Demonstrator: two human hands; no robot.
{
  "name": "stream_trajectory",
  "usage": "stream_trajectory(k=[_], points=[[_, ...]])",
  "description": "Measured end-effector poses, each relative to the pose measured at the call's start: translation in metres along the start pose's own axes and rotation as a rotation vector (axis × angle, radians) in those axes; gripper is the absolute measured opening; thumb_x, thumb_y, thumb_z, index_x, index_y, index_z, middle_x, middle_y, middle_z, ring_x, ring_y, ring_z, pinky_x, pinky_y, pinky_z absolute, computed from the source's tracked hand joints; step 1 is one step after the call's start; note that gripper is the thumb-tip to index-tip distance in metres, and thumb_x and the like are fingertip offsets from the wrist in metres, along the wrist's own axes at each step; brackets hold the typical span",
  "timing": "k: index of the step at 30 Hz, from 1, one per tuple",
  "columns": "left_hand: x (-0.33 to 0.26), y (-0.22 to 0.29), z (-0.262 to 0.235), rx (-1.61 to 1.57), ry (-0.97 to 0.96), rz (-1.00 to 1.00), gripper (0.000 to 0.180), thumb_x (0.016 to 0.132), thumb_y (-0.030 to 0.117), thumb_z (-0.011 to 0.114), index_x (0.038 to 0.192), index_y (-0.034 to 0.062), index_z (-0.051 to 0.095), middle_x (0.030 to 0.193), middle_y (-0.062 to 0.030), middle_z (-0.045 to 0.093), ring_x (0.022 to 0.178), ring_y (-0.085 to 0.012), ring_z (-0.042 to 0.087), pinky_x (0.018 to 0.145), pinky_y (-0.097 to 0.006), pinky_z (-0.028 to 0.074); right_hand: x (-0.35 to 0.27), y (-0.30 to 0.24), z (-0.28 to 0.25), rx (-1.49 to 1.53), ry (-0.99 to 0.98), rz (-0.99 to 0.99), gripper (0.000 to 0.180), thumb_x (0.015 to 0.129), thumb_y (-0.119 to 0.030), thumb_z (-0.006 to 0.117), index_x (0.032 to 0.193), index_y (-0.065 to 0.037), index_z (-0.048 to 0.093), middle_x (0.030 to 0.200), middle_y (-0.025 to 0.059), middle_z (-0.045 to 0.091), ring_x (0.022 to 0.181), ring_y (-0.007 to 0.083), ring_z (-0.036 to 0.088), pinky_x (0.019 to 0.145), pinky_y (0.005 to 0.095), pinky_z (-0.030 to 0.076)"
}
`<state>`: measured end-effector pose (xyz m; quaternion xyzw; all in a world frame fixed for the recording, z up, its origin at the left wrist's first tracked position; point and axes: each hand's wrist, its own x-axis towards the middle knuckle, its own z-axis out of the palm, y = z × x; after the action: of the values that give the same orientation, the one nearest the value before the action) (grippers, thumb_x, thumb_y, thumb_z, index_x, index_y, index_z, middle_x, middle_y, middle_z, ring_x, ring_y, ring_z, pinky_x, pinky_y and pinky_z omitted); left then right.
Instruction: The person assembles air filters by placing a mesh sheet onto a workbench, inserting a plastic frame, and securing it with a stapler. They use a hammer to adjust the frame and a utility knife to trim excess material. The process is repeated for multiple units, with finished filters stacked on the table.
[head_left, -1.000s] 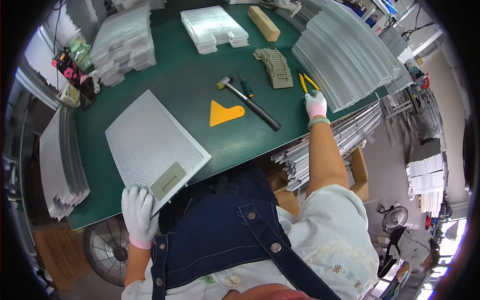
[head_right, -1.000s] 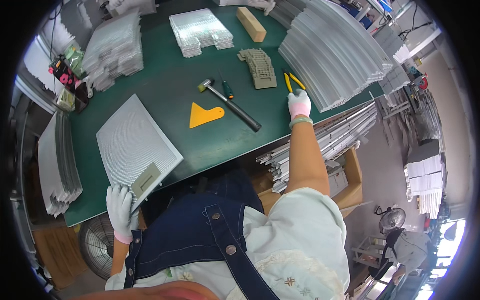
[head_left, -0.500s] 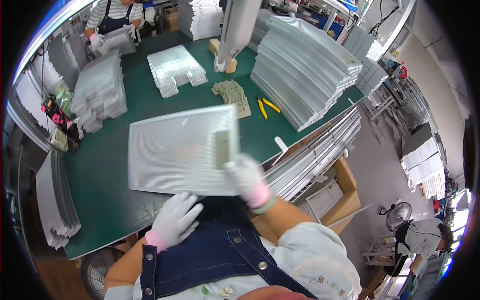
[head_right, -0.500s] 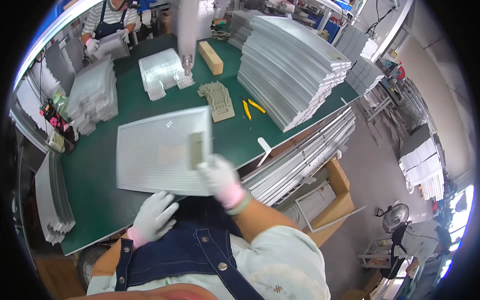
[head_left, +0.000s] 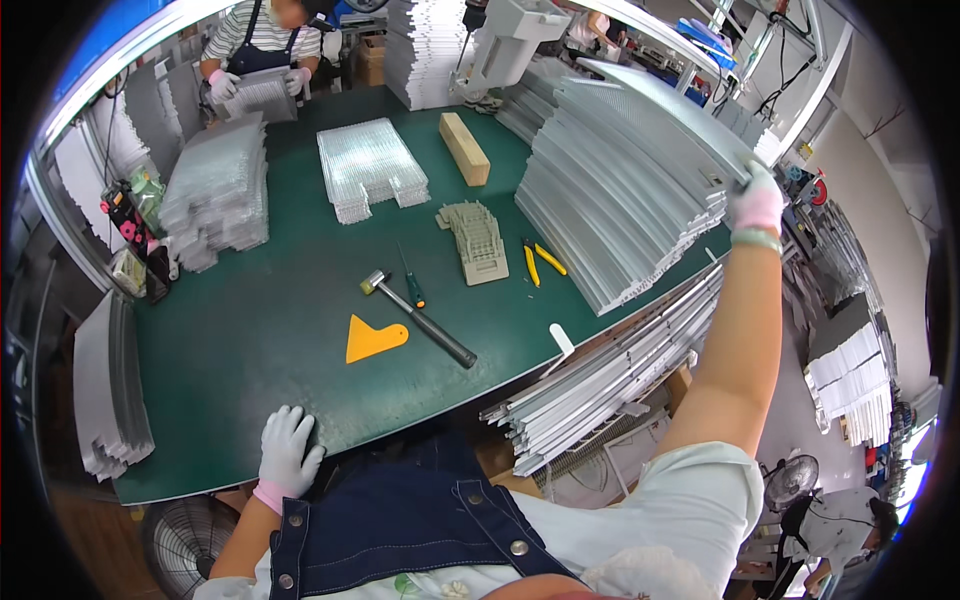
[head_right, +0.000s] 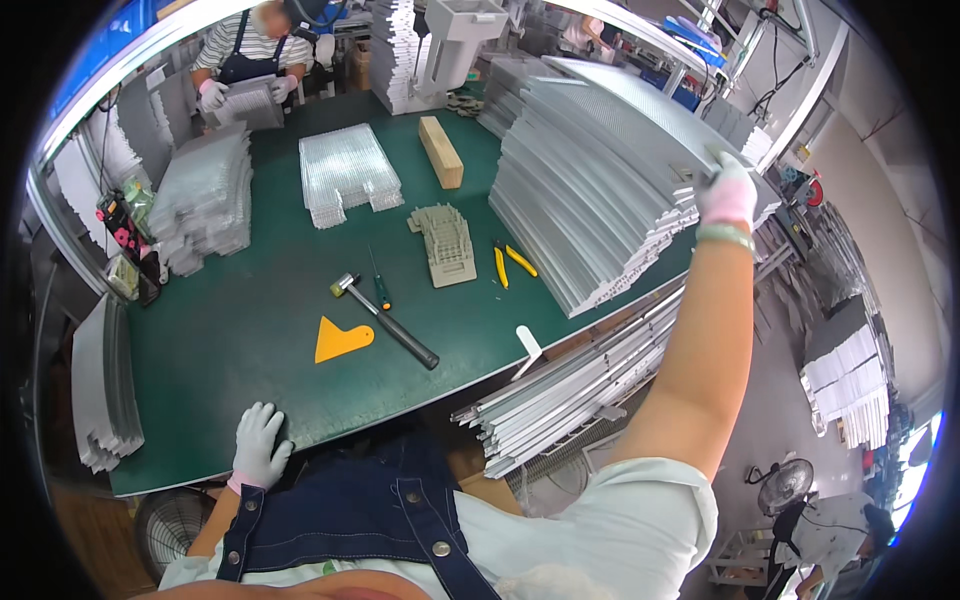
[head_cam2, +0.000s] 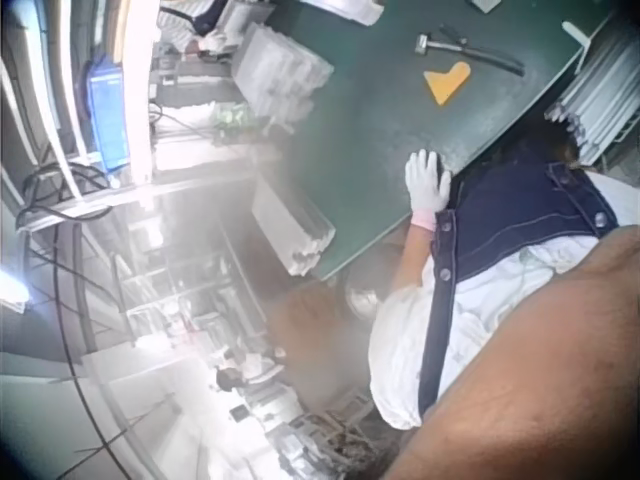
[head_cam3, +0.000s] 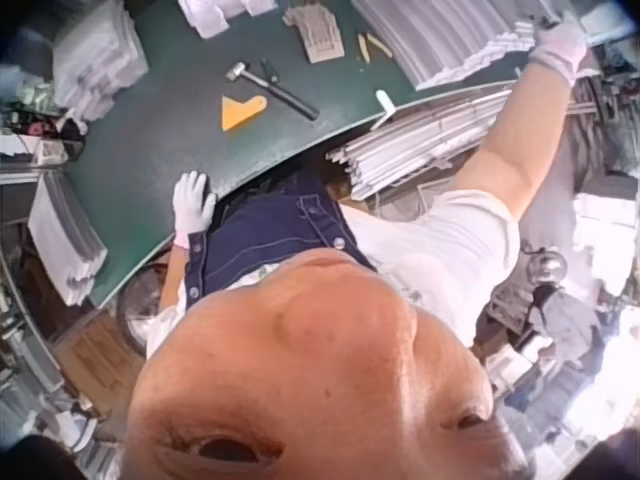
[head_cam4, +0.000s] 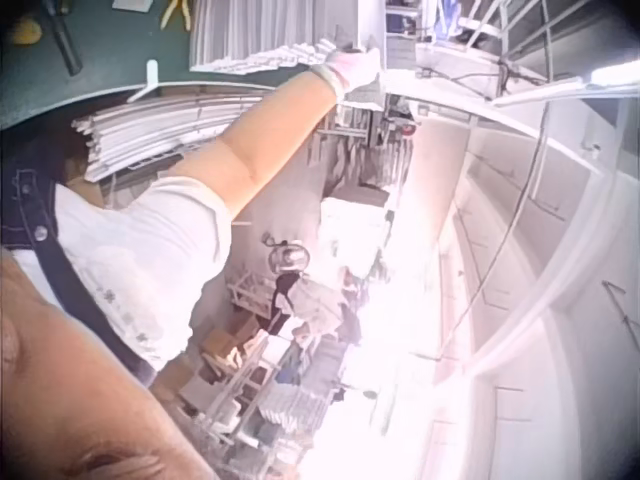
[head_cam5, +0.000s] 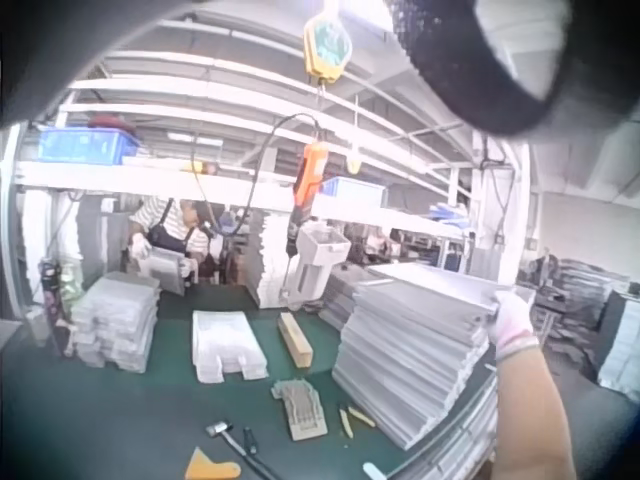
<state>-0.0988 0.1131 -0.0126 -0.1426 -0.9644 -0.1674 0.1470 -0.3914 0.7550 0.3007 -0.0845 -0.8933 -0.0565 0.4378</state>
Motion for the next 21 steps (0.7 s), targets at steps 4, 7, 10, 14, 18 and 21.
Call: stream_trajectory(k=[4,7,10,14,18,21], points=[[-0.012,-0.001,-0.004,0.007,-0.006,-0.072,0.053,0.073,0.022,0.068,0.118,-0.0025,0.054,0.123,-0.0243,0.053,0.119,-0.0475,0.047,0.103,-0.055,0.037,0.039,-0.011,0.034,-0.027,-0.332,-0.112,0.040,0.085,-0.034,0.068,0.114,-0.006,0.069,0.108,0.0209,0.069,0.103,0.0351,0.066,0.092,0.0403,0.050],[-0.010,-0.005,-0.010,0.018,0.019,-0.128,0.056,0.073,0.023,0.068,0.120,-0.0026,0.053,0.127,-0.0245,0.051,0.124,-0.0474,0.044,0.109,-0.055,0.032,0.068,0.054,0.069,0.095,-0.273,0.233,0.040,0.091,-0.038,0.059,0.103,0.000,0.068,0.097,0.0229,0.069,0.093,0.0319,0.067,0.080,0.0410,0.052],[-0.034,-0.018,-0.071,0.259,0.146,-0.255,0.055,0.072,0.015,0.064,0.123,-0.0037,0.051,0.128,-0.0251,0.051,0.128,-0.0478,0.042,0.114,-0.056,0.027,0.006,-0.085,-0.006,-0.036,-0.044,0.553,0.067,0.088,-0.051,0.058,0.127,0.003,0.057,0.120,0.0283,0.062,0.112,0.0414,0.060,0.098,0.0468,0.046],[-0.087,-0.141,-0.159,0.797,0.368,-0.564,0.051,0.089,0.016,0.059,0.137,-0.0001,0.050,0.141,-0.0253,0.048,0.132,-0.0450,0.043,0.112,-0.053,0.032,-0.121,-0.164,-0.010,0.293,0.477,-0.232,0.045,0.091,-0.014,0.066,0.131,0.005,0.054,0.129,0.0267,0.056,0.124,0.0417,0.052,0.108,0.0479,0.039],[-0.098,-0.238,-0.261,0.669,0.298,-1.023,0.056,0.087,0.042,0.062,0.130,0.0069,0.059,0.133,-0.0165,0.059,0.127,-0.0330,0.053,0.109,-0.041,0.040,-0.340,-0.266,0.009,0.766,-0.173,-0.564,0.032,0.083,-0.008,0.062,0.113,-0.001,0.059,0.125,0.0210,0.055,0.125,0.0453,0.047,0.109,0.0578,0.033],[-0.177,-0.297,-0.310,0.576,0.256,-1.278,0.058,0.081,0.045,0.065,0.126,0.0070,0.064,0.120,-0.0182,0.067,0.112,-0.0341,0.064,0.095,-0.044,0.050,-0.433,-0.336,0.003,1.038,-0.392,-0.846,0.027,0.082,-0.017,0.062,0.106,-0.005,0.063,0.120,0.0189,0.057,0.116,0.0460,0.050,0.102,0.0620,0.034]])
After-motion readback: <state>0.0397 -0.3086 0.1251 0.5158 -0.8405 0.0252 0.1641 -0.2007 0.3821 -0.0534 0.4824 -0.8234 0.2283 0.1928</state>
